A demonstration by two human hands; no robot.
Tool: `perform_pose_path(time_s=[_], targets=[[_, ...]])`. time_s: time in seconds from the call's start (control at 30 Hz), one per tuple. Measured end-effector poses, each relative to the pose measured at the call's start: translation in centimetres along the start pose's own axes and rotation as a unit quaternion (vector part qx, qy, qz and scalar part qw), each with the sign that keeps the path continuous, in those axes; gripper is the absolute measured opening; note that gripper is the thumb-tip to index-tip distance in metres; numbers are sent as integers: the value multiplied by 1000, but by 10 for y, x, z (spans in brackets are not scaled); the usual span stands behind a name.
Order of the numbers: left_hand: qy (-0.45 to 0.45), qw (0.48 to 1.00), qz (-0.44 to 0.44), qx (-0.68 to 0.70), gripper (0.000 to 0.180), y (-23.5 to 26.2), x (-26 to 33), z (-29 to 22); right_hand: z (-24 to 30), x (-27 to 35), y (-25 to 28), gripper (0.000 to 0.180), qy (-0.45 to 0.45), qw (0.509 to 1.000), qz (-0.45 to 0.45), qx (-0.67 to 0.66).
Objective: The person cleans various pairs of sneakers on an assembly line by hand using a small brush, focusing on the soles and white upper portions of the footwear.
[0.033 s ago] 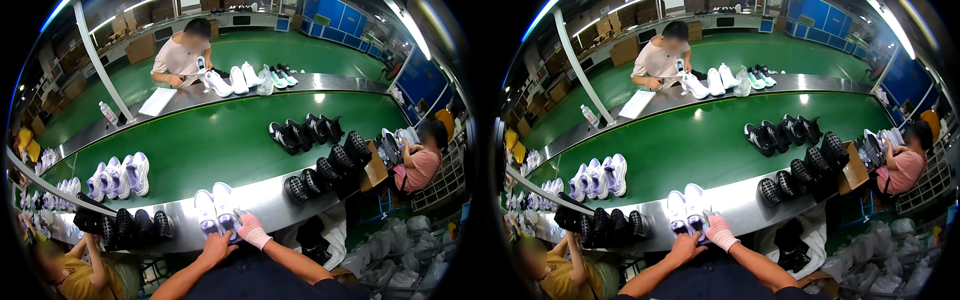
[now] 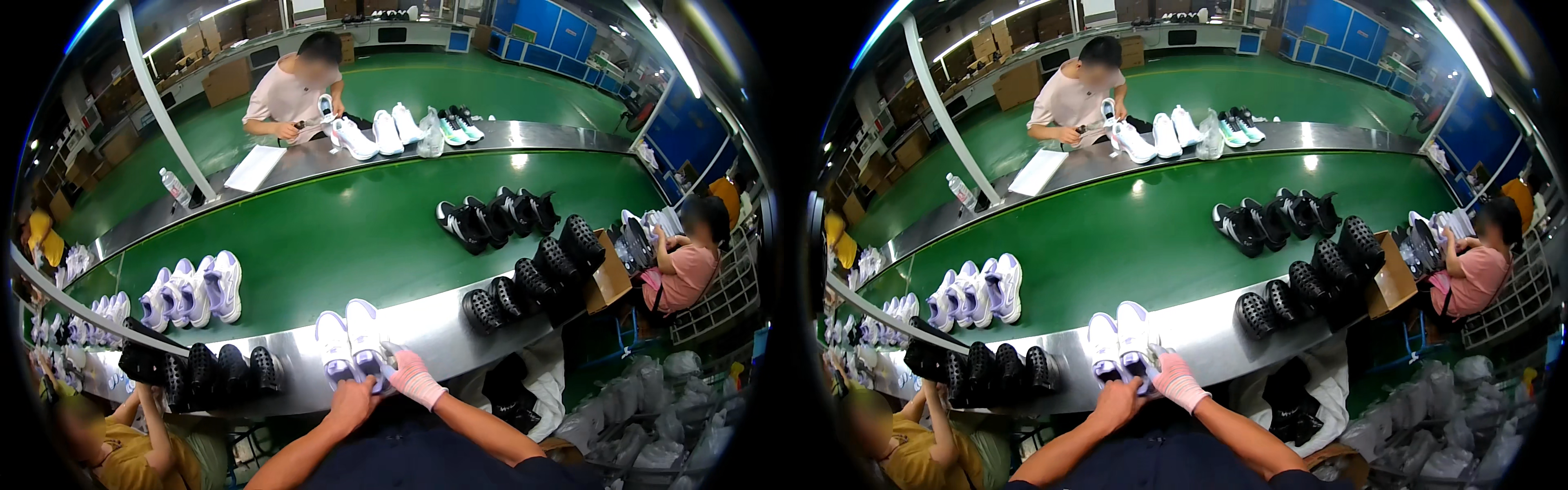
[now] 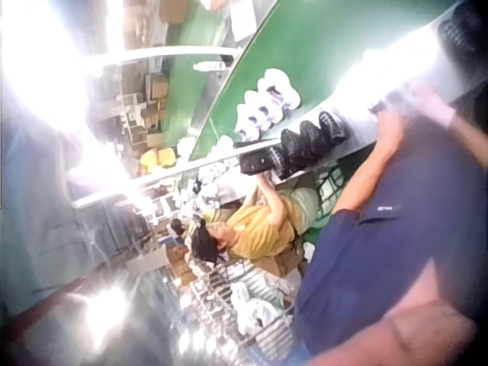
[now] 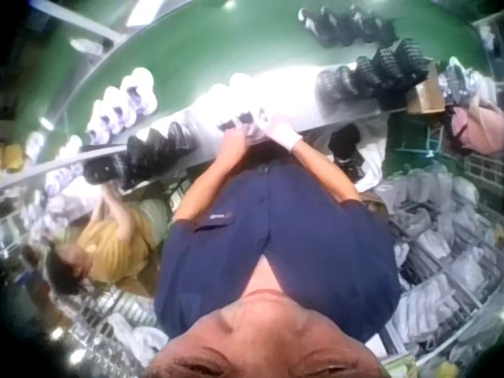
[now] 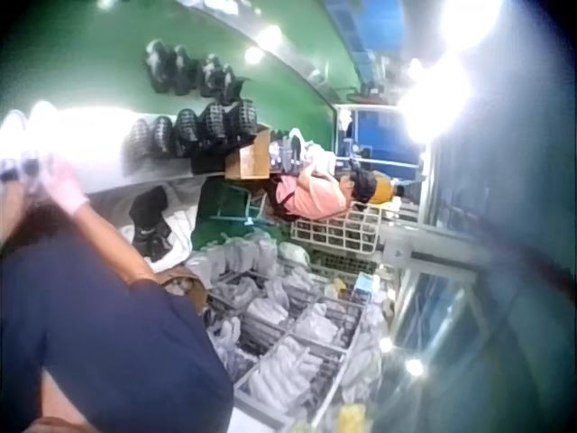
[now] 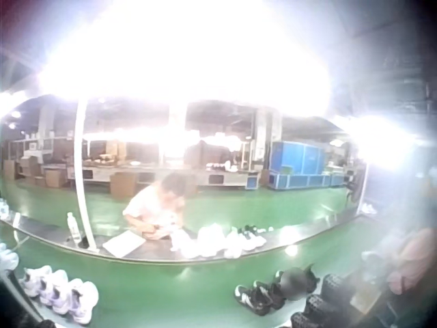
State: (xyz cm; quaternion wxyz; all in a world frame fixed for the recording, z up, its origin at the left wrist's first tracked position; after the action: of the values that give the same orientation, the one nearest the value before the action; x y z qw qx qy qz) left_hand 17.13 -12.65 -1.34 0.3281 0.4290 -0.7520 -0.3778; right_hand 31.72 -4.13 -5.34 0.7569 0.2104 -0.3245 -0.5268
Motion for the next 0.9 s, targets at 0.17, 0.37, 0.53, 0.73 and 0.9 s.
perform_pose_path(time_s=[0.17, 0.37, 0.53, 0.73, 0.9], targets=[[48, 981, -151, -114, 35, 38, -37, 67, -6, 20, 62, 43, -30, 999, 23, 4], [192, 962, -129, -145, 45, 120, -58, 200, 7, -5, 139, 43, -82, 996, -14, 15], [156, 970, -166, -89, 56, 89, -64, 129, -46, -95, 206, 37, -12, 978, -163, 130], [136, 972, -152, -115, 61, -53, -51, 50, -46, -197, 245, 57, -101, 916, -141, 361], [143, 963, -193, -125, 64, -61, -50, 47, -79, -254, 261, 67, -94, 877, -67, 467]])
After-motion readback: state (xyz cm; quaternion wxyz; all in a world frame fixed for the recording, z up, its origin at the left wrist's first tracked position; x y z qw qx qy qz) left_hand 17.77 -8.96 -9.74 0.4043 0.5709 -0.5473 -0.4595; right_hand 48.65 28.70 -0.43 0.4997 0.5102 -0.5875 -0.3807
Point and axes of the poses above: each hand's wrist, its own x-axis away from the middle knuckle, its own y-axis out of the back of the hand, z = x × y, the point moved 2 cm from there along -x, towards the middle knuckle, and after that the axes turned 15 degrees about -y, right-handed, at the moved point
